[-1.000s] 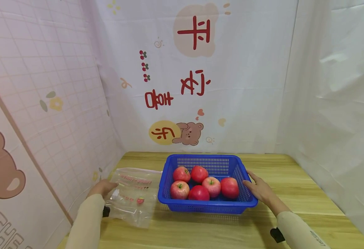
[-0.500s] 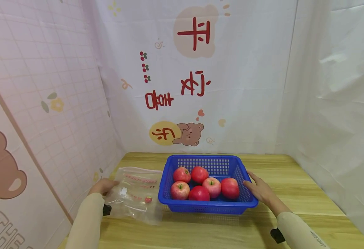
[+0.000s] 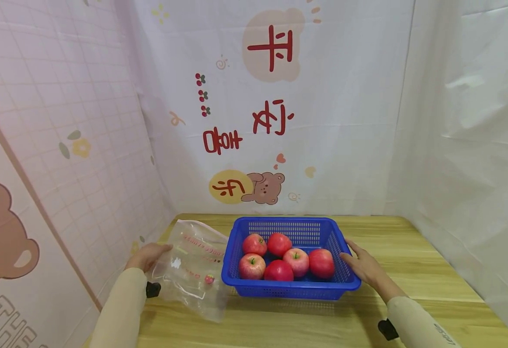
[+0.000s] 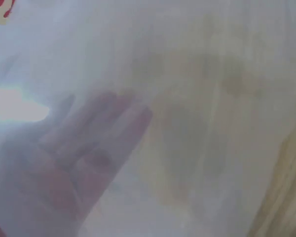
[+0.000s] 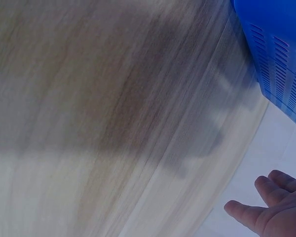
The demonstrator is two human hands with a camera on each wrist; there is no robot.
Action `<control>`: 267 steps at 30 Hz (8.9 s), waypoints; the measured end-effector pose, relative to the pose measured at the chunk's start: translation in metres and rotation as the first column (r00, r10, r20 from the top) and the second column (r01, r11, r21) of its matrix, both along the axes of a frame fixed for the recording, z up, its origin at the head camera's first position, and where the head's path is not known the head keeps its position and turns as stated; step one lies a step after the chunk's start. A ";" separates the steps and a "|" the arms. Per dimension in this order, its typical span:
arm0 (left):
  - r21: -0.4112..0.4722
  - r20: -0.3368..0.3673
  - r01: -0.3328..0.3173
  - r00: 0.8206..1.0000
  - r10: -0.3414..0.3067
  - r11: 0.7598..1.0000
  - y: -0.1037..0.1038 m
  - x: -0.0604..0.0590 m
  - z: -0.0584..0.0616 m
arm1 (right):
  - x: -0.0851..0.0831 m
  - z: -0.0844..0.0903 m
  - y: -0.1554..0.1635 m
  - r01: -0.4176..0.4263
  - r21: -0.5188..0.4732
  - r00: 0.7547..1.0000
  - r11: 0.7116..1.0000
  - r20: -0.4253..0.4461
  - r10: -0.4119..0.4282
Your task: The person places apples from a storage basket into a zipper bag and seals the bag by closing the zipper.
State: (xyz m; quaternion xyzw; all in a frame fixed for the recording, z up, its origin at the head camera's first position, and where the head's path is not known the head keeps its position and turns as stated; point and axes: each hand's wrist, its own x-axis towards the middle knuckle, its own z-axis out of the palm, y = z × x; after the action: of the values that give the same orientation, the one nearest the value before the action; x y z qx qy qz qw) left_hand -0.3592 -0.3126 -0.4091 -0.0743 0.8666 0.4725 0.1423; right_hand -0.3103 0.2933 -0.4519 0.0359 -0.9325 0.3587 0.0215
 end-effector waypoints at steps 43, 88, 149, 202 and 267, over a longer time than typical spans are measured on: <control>0.256 -0.673 -0.378 0.591 0.445 0.890 0.063 0.010 0.011 | -0.001 -0.002 0.000 0.008 -0.029 1.000 1.000 -0.007 -0.008; 0.433 -0.742 -0.343 0.390 0.545 0.834 0.170 0.078 -0.058 | -0.014 0.077 -0.082 -0.075 0.071 0.981 0.995 -0.174 0.086; -0.026 -0.605 -0.060 0.796 0.032 0.998 0.156 0.051 0.036 | -0.020 0.124 -0.259 -0.176 -0.262 0.979 0.949 -0.145 0.142; -0.747 -0.489 -0.185 0.803 -0.340 0.639 0.159 0.035 0.139 | -0.015 0.089 -0.245 0.106 0.015 0.994 0.994 -0.016 -0.106; 0.009 -0.476 0.035 0.879 -0.026 0.999 0.165 0.077 0.052 | -0.022 0.078 -0.241 0.155 0.073 0.984 0.985 -0.097 -0.148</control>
State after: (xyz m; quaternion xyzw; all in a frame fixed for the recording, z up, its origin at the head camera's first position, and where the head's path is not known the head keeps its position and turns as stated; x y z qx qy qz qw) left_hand -0.2821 -0.1475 -0.3570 0.0588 0.8721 0.4813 -0.0666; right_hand -0.3324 0.0520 -0.3743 -0.0180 -0.9443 0.3162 0.0898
